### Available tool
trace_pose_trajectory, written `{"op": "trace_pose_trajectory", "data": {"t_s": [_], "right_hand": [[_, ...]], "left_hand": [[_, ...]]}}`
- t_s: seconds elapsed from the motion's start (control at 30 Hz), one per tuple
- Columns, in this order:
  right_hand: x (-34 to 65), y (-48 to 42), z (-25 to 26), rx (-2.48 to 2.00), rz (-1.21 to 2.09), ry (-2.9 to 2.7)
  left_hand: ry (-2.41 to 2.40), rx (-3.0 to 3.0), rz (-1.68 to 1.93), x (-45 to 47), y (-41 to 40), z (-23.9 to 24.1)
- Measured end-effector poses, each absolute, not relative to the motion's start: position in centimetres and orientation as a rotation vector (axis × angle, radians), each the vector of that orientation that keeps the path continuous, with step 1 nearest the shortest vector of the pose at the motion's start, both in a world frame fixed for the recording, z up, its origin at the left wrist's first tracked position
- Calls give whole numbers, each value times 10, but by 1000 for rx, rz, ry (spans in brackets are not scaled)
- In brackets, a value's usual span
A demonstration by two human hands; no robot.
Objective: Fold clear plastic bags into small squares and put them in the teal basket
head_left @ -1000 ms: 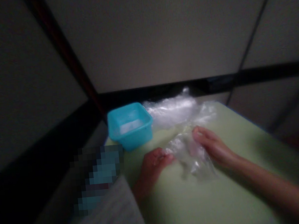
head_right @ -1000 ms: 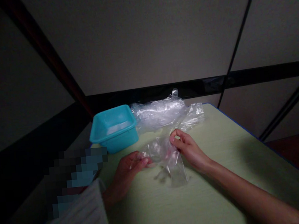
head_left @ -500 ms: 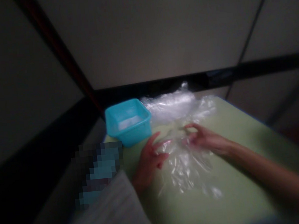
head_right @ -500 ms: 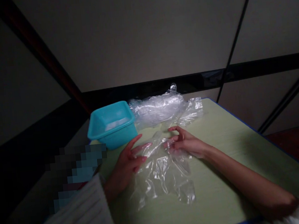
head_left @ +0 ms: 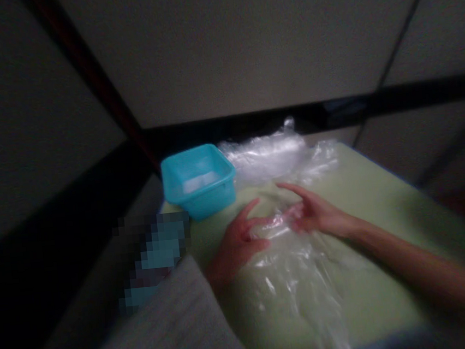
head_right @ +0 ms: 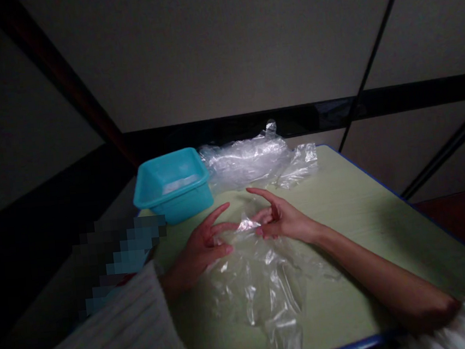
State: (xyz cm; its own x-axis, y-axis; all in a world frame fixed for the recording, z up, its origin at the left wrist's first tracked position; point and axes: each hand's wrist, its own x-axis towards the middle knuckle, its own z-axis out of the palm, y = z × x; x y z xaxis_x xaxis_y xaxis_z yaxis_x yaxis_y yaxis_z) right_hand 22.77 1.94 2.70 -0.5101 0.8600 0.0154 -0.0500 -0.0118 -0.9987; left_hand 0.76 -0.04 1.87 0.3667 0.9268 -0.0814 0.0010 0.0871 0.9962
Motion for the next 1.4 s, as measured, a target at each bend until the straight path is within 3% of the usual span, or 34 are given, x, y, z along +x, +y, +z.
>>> {"op": "trace_pose_trajectory", "data": {"t_s": [0.4, 0.57, 0.67, 0.97, 1.4], "right_hand": [[255, 39, 21, -1194, 1043, -1767], [271, 44, 24, -1362, 391, -1908], [269, 40, 27, -1290, 200, -1942], [201, -8, 27, -711, 252, -2720], [257, 12, 36, -1005, 487, -2720]], "left_hand": [[1458, 1396, 1178, 1, 17, 7], [1518, 1510, 1194, -3, 24, 2], [1498, 1574, 1154, -3, 24, 1], [1579, 1800, 1117, -7, 27, 2], [1995, 2351, 656, -14, 26, 8]]}}
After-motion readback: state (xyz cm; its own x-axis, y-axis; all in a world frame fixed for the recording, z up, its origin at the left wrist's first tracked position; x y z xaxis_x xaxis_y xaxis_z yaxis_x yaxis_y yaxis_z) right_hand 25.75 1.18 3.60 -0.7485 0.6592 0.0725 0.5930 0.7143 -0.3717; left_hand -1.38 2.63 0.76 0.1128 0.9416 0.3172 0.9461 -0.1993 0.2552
